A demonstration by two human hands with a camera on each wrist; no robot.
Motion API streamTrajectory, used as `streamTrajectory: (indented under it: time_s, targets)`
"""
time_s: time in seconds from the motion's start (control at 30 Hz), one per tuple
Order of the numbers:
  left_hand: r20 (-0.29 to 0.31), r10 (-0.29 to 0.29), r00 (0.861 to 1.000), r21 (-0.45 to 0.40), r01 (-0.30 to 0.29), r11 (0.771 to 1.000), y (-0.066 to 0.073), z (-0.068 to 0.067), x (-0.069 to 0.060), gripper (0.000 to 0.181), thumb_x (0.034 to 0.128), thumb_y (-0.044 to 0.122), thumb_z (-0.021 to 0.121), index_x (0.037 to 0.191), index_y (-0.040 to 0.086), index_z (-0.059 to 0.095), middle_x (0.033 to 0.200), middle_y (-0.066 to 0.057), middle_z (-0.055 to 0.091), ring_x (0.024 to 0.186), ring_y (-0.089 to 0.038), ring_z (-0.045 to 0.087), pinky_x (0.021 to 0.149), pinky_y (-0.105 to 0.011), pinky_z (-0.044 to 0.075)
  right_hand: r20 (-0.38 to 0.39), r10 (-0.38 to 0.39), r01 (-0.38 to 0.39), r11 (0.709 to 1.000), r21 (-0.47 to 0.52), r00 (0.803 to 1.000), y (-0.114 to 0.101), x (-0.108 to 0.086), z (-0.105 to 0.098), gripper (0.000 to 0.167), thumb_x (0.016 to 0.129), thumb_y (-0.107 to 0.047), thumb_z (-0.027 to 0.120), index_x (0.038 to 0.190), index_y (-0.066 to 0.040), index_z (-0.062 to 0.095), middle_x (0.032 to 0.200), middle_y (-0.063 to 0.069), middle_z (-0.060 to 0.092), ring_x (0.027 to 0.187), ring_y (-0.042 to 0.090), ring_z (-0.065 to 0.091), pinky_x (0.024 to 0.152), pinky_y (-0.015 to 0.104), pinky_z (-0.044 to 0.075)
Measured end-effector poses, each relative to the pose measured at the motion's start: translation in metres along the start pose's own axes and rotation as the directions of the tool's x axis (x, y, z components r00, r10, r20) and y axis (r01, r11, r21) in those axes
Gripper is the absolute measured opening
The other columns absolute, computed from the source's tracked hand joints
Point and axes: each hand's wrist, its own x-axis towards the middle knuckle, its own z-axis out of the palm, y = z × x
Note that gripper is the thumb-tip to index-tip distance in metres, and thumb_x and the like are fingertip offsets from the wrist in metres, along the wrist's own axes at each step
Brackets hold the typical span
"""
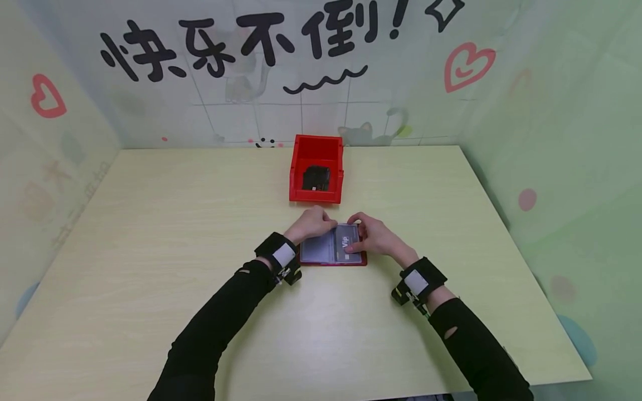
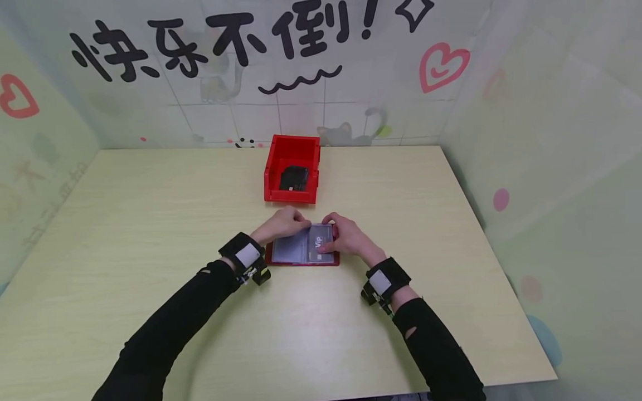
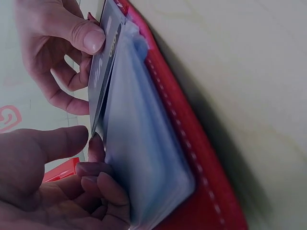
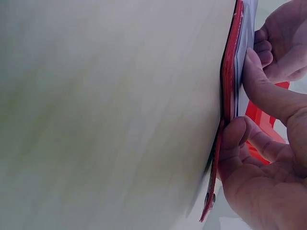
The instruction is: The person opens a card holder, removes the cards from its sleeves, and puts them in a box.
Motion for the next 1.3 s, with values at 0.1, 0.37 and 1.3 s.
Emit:
streamTrajectory:
  time_s: [0.1, 0.37, 1.3]
  targets:
    - [-0.014, 0.007, 1.0, 0.003, -0.006, 1.0, 0.0, 0.0, -0.002, 0.029, 0.0993, 0.023, 0.061, 0.099, -0.001, 0.077, 0.067, -0.007, 0.058, 0.068, -0.017, 0.047, 0.06, -0.024, 0.032, 0.001, -0.004, 0.004, 1.0, -0.004, 1.0, 0.0, 0.0, 0.0, 0.061, 0.084, -0.023, 0.082, 0.134, -0.01, 0.048, 0.096, 0.011, 0.051, 0.095, 0.023, 0.051, 0.073, 0.028, 0.041]
    - [-0.046, 0.004, 0.999, 0.015, -0.003, 1.0, 0.001, 0.003, -0.001, 0.026, 0.0983, 0.019, 0.062, 0.112, 0.0, 0.076, 0.101, -0.016, 0.073, 0.081, -0.02, 0.054, 0.061, -0.023, 0.034, 0.006, 0.002, -0.002, 1.0, -0.005, 1.0, -0.001, 0.0, -0.001, 0.06, 0.084, -0.022, 0.082, 0.133, -0.01, 0.049, 0.097, 0.011, 0.052, 0.097, 0.024, 0.051, 0.074, 0.028, 0.043]
    - [-0.122, 0.097, 0.988, 0.094, -0.086, 0.992, -0.002, 0.003, -0.01, 0.021, 0.0958, 0.015, 0.067, 0.108, 0.0, 0.074, 0.102, -0.014, 0.074, 0.089, -0.025, 0.062, 0.069, -0.025, 0.043, 0.001, -0.026, 0.026, 1.0, -0.015, 1.0, 0.001, -0.001, -0.002, 0.063, 0.084, -0.022, 0.082, 0.136, -0.008, 0.048, 0.097, 0.012, 0.052, 0.095, 0.024, 0.052, 0.074, 0.028, 0.042]
